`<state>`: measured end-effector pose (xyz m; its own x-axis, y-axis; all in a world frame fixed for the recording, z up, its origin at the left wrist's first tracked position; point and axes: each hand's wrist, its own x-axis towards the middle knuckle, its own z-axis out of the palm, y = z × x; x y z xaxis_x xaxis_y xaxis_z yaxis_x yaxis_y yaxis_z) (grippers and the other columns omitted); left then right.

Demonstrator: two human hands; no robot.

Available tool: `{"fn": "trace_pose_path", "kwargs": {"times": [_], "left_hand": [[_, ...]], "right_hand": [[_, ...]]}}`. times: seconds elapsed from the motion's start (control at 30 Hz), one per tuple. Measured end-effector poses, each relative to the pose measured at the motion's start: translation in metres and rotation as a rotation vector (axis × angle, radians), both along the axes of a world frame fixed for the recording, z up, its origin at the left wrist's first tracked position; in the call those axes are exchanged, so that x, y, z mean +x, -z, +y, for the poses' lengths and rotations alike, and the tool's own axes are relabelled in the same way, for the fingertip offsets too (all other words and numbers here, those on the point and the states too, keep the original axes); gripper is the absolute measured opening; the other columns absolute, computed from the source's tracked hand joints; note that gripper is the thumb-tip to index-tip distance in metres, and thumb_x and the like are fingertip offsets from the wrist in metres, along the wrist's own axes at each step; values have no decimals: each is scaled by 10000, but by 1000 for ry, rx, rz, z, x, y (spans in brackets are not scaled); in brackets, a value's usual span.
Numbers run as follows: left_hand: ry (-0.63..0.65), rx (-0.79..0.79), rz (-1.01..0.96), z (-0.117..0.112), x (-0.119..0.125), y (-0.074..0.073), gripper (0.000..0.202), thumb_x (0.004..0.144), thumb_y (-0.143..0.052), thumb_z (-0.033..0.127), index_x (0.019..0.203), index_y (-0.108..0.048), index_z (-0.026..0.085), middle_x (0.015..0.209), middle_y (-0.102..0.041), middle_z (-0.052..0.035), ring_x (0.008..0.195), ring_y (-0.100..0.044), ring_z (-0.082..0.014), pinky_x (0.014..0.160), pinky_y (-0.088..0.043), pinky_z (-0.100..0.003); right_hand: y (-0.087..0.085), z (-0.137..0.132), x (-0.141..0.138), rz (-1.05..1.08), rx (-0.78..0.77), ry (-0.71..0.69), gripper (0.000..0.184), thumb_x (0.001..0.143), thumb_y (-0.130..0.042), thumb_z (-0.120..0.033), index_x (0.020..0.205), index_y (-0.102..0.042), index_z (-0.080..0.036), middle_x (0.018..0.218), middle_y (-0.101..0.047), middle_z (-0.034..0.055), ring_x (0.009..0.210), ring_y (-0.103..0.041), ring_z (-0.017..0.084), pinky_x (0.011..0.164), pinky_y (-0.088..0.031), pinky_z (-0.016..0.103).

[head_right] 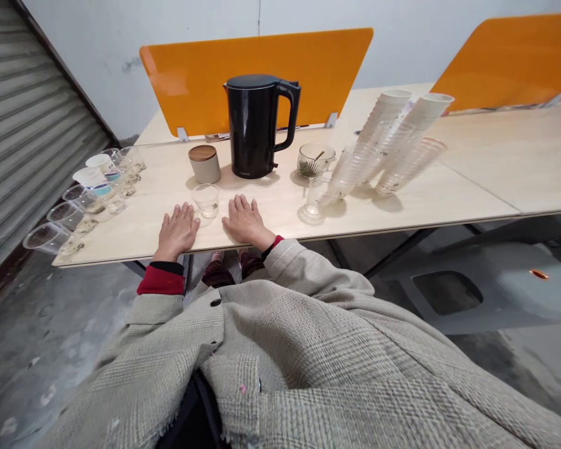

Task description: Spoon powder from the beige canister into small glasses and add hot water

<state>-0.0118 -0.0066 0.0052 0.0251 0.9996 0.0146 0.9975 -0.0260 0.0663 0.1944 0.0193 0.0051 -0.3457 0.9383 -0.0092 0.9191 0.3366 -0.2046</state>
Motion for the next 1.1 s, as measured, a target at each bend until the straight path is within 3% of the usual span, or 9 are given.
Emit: {"fn": "trace_pose_path", "kwargs": {"times": [0.5,1.1], "left_hand": [[-8,-9,48,-2,2,-4,703,1107,-179,419,1726,-304,111,1835,-231,-98,1716,-188,-304,1389,-196,-560],[-22,-22,18,-3,2,-3,699,1105,-211,416,1730,-293,115,1834,-232,-81,1717,-180,-301,1393,-180,-560]], "right_hand": [[2,1,0,10,6,-3,743,1090,-331,-394,1706,-272,19,1817,-202,235,1714,-147,371,1376,-125,617],[-7,-7,-1,-3,-26,1,736,1095,-331,-375,1708,-269,28,1821,-188,233,1716,-139,372,1381,-112,605]]}}
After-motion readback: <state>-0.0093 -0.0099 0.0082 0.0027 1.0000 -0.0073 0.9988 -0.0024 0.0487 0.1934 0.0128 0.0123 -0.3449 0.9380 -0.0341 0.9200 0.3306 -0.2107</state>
